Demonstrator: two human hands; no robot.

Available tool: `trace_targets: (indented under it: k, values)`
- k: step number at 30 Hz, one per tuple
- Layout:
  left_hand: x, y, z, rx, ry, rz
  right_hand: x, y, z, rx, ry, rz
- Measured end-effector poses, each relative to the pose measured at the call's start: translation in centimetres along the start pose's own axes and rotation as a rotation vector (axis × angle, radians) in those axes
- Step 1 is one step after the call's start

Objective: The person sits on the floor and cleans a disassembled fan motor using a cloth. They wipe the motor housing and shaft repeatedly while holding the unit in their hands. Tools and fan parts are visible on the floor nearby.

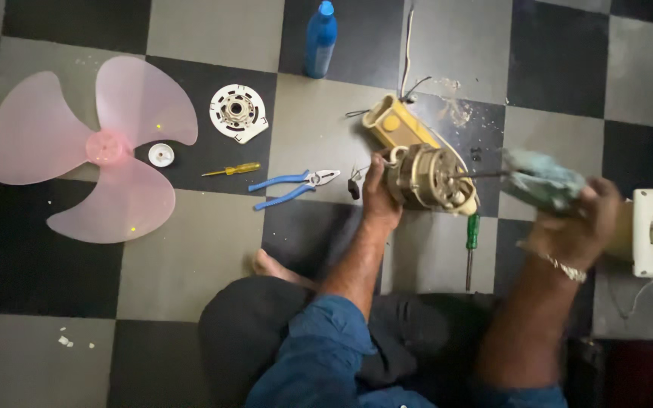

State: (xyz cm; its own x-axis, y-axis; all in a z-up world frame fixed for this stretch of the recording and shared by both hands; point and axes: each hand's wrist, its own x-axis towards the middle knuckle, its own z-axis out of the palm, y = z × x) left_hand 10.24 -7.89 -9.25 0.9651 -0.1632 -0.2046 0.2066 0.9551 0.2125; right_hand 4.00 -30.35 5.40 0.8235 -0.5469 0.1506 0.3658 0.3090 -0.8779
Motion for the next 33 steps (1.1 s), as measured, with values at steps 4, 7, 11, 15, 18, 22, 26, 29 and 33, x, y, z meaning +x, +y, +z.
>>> trace_targets:
  k: [4,7,11,15,18,22,26,29,33]
  values:
    - [0.1,-1.2,0.5,0.038,-0.044,0.059,-1.8,-1.6,4.1,-0.207,-0.13,-0.531]
    - [-0.4,-1.3,0.3,0.087,0.051,-0.05,-5.1,-1.7,5.9,-0.378,-0.089,-0.726]
    - [-0.8,-0.7,0.6,0.147,-0.01,-0.004,-7.4,-1.2,8.9,-0.958,-0.319,-0.569]
    - [-1.0,0.0,1.2,0.236,-0.024,0.019,-8.9,-1.1,12.7,-1.341,-0.415,-0.497]
    - [-1.1,0.3,1.3,0.229,-0.028,0.015,-9.1,-1.7,13.6,-1.471,-0.454,-0.47]
    - [-1.1,0.2,1.4,0.289,0.003,0.017,-9.4,-1.7,12.7,-1.417,-0.254,-0.345]
    - [-1.1,0.0,1.5,0.295,0.015,0.022,-9.3,-0.4,11.9,-1.439,-0.192,-0.479]
    - [-1.2,0.1,1.4,0.331,0.022,0.025,-9.5,0.0,12.6,-1.474,-0.248,-0.48]
    - [-1.2,-0.4,1.2,0.308,0.029,0.016,-9.4,-1.9,13.4,-1.585,-0.343,-0.419]
